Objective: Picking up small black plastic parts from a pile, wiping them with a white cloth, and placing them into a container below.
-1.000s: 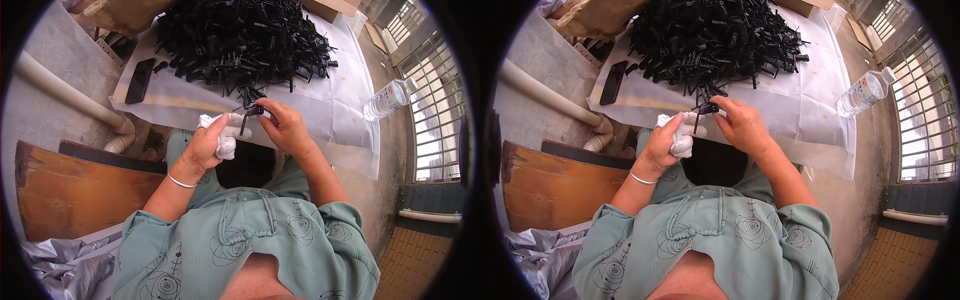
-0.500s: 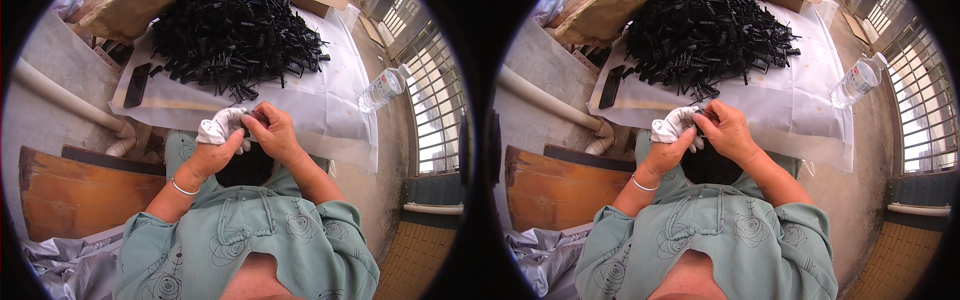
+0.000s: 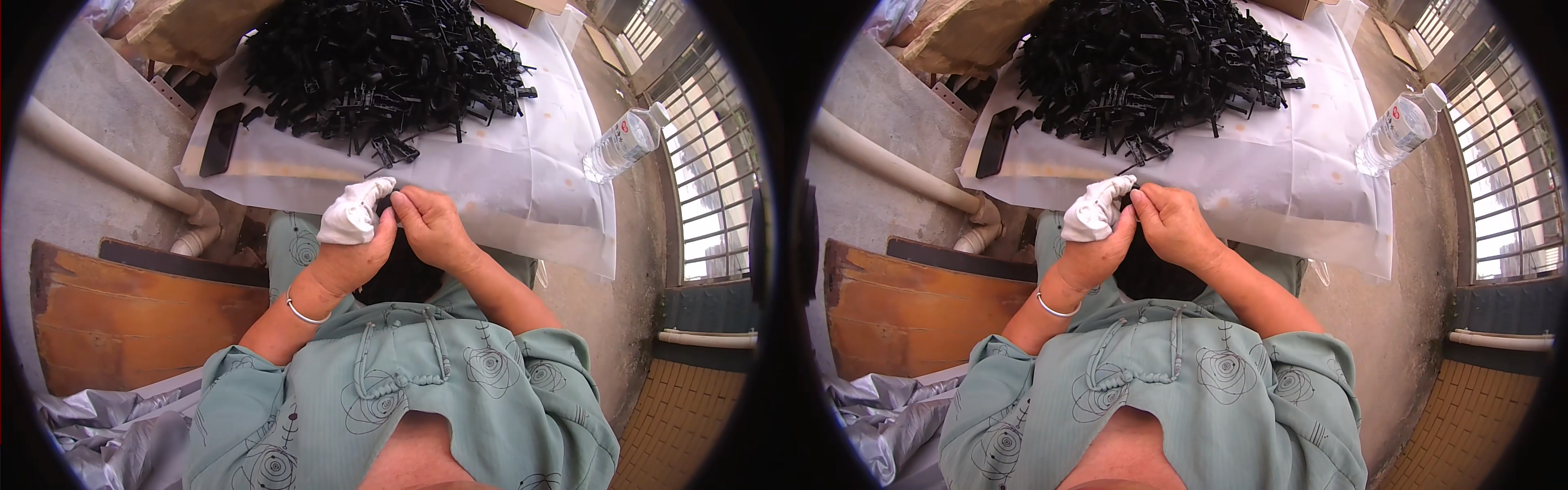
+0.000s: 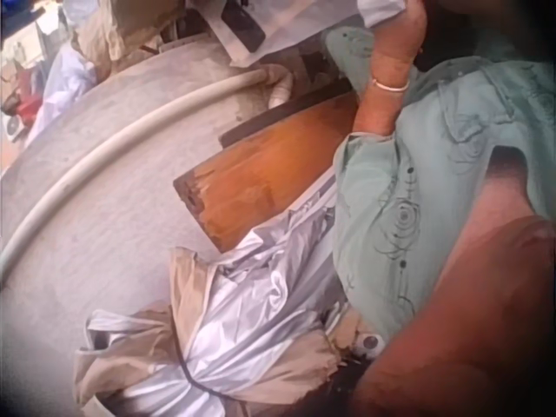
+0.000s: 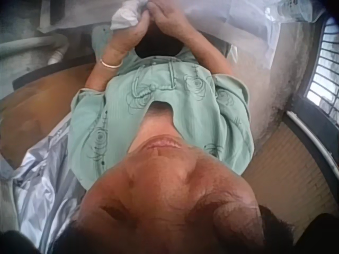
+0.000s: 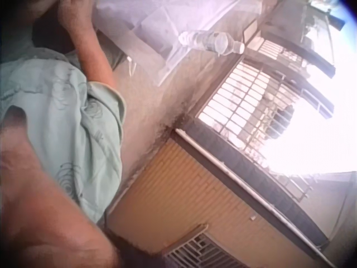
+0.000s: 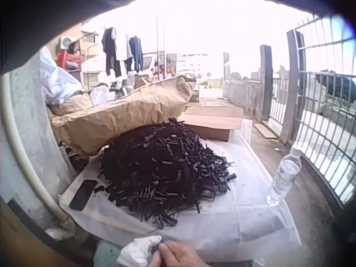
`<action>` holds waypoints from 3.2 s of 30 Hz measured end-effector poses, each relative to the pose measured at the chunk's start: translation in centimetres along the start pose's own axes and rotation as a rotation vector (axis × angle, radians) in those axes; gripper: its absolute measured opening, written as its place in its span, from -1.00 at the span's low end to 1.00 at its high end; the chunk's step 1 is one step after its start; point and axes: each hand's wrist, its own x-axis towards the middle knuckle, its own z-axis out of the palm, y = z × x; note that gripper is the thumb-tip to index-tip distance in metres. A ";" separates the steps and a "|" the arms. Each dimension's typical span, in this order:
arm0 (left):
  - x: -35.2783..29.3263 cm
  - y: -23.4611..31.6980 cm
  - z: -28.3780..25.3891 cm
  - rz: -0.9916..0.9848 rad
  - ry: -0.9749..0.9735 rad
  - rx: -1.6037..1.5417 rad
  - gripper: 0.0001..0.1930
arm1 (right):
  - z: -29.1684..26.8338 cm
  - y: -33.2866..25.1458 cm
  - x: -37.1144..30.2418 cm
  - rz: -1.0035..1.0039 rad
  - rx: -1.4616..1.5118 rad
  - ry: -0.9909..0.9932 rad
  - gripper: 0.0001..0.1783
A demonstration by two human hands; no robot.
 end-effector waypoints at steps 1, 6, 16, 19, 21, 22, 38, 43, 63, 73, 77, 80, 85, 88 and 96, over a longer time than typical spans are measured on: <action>-0.1 -0.1 0.0 0.009 0.005 0.047 -0.72 | 0.6 0.4 -0.1 0.000 -0.013 0.038 -0.74; -0.2 -0.4 -0.1 -0.016 0.004 0.072 -0.72 | 0.5 1.1 0.1 0.038 0.039 -0.001 -0.74; 0.7 0.0 -1.0 -0.445 -0.149 -0.582 -0.63 | -2.8 1.1 -0.6 0.014 -0.015 -0.123 -0.80; 0.5 0.0 -0.8 -0.397 -0.208 -0.513 -0.62 | -3.5 -0.4 0.0 -0.151 -0.096 -0.107 -0.83; 0.7 0.3 -1.2 -0.423 -0.168 -0.525 -0.61 | -4.4 -1.2 0.1 0.175 -0.235 -0.258 -0.90; 0.7 0.3 -1.3 -0.420 -0.167 -0.523 -0.61 | -4.3 -0.5 -0.1 0.171 -0.235 -0.257 -0.90; 0.3 0.5 -1.0 -0.445 -0.313 -0.527 -0.75 | -2.4 -0.2 0.0 -0.047 -0.052 -0.198 -0.80; 0.1 0.0 -0.3 0.034 -0.170 0.077 -0.77 | -0.7 0.4 0.1 -0.072 -0.073 -0.203 -0.76; 2.1 -0.7 -0.7 0.103 0.070 0.368 -0.64 | -2.5 1.4 1.2 -0.533 -0.850 -0.061 -0.95; 1.6 1.2 -1.4 -0.442 -0.322 -0.601 -0.72 | -0.7 -0.2 0.7 -0.017 0.083 0.226 -0.81; 1.2 1.2 -1.1 -0.444 -0.240 -0.465 -0.69 | -2.0 -0.6 0.7 0.076 0.115 -0.030 -0.80; 1.2 1.4 -1.3 -0.465 -0.153 -0.397 -0.73 | -2.1 -0.7 0.2 -0.087 -0.058 -0.066 -0.75; 0.7 0.2 -0.2 0.021 -0.046 0.089 -0.74 | -0.7 0.6 0.0 -0.007 0.045 -0.056 -0.71; 0.6 0.3 -0.2 0.158 -0.034 0.250 -0.74 | 0.6 2.3 -0.4 0.077 0.153 -0.018 -0.71; 0.5 -0.7 0.1 -0.068 -0.024 -0.153 -0.74 | -1.0 0.9 0.0 0.052 0.140 -0.067 -0.80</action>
